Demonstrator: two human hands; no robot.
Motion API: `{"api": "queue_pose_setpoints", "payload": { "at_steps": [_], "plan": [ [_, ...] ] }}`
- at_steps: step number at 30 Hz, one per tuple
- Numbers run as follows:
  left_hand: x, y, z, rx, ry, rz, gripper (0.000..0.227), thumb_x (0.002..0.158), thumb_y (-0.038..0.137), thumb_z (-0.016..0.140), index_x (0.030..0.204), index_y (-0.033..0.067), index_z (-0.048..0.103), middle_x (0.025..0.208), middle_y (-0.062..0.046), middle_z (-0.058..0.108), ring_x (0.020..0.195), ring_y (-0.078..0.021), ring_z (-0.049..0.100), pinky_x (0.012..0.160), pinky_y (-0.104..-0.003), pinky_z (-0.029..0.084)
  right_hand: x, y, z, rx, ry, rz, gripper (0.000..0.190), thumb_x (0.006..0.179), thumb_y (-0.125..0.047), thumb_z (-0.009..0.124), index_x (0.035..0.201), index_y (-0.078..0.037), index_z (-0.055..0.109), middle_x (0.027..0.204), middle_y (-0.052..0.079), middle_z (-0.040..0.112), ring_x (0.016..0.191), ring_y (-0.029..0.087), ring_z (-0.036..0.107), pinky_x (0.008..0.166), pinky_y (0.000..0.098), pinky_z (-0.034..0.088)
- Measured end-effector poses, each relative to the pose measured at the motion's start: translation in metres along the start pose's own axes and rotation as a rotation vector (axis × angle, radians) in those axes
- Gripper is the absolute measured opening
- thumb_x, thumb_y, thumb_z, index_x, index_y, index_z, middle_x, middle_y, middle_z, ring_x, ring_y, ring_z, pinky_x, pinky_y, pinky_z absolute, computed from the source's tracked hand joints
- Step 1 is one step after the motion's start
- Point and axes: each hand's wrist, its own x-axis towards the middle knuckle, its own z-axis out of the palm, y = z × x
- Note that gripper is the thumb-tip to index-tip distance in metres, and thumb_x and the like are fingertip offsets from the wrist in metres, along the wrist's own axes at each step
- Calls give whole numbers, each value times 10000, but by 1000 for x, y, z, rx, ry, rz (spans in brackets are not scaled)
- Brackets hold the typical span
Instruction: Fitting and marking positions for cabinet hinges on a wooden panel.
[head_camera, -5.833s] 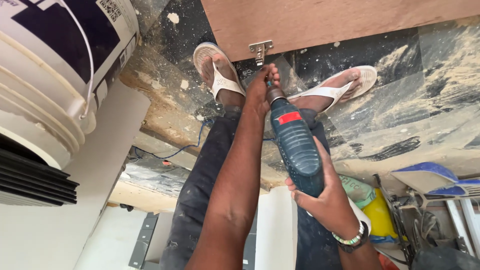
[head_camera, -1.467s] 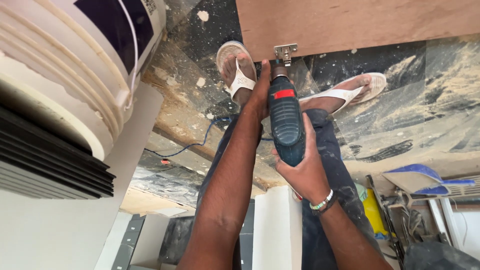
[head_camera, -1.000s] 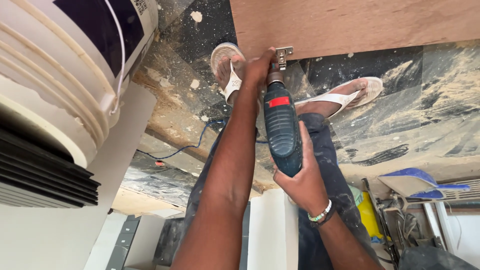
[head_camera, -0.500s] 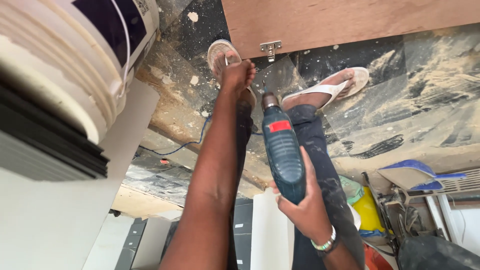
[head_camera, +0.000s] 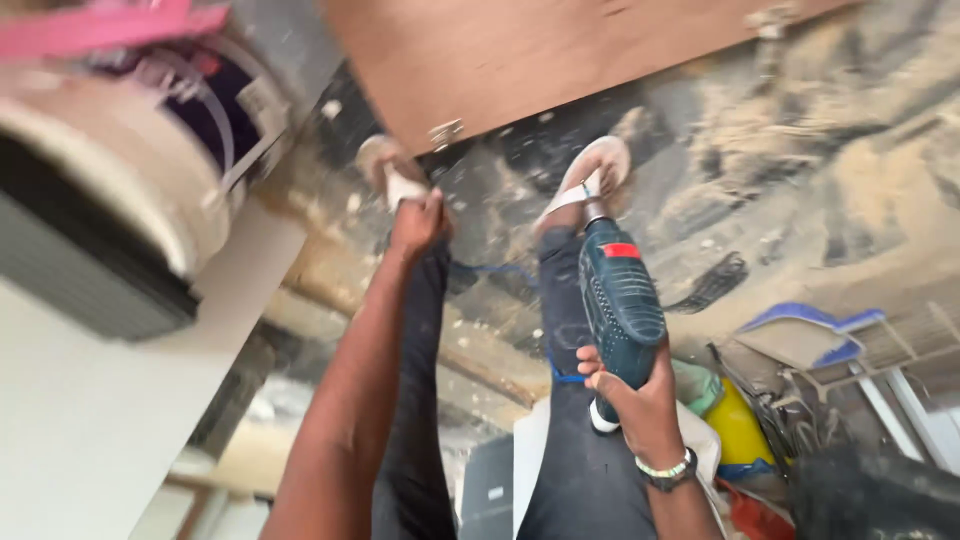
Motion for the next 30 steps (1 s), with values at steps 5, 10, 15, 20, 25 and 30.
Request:
{"api": "queue_pose_setpoints", "payload": {
  "at_steps": [5, 10, 15, 20, 25, 30],
  "plan": [
    [15, 140, 107, -465, -161, -260, 345, 1018, 276, 520, 869, 24, 704, 718, -73, 677, 599, -139, 615, 542, -291, 492, 13, -33, -84, 124, 0, -87, 708, 765, 88, 652, 1418, -43, 413, 1067, 197, 715, 867, 228, 726, 714, 343, 608],
    [36, 280, 182, -475, -195, -281, 395, 997, 241, 487, 780, -10, 701, 632, -67, 664, 525, -164, 597, 496, -333, 473, 55, -68, -118, 168, 97, -120, 728, 768, 82, 631, 1442, -56, 392, 1064, 196, 696, 876, 241, 719, 741, 349, 605],
    [63, 314, 224, -310, -161, -64, 464, 1044, 341, 495, 782, 37, 728, 575, -57, 630, 517, -145, 604, 552, -314, 479, 110, -94, -145, 326, 66, -161, 721, 802, 65, 626, 1470, -62, 383, 1093, 177, 683, 922, 234, 699, 761, 363, 601],
    [123, 333, 238, -442, -253, -90, 372, 997, 324, 481, 841, 67, 702, 606, -28, 693, 515, -136, 647, 528, -322, 521, 165, -105, -176, 514, -35, -171, 552, 872, 61, 645, 1392, 85, 461, 1147, 198, 667, 1006, 271, 698, 848, 386, 596],
    [169, 345, 280, -327, -79, -107, 418, 919, 355, 536, 834, 34, 792, 622, 1, 714, 557, -82, 688, 564, -277, 542, 227, -111, -201, 458, 0, -188, 619, 865, 37, 656, 1453, 43, 460, 1148, 174, 676, 988, 236, 694, 828, 360, 598],
    [214, 356, 363, -635, -253, -366, 692, 984, 618, 559, 860, -25, 784, 663, -36, 654, 577, -122, 591, 555, -287, 486, 284, -108, -232, 331, -30, -216, 718, 844, 38, 670, 1493, -36, 374, 1128, 161, 677, 934, 214, 691, 796, 338, 598]
  ]
}}
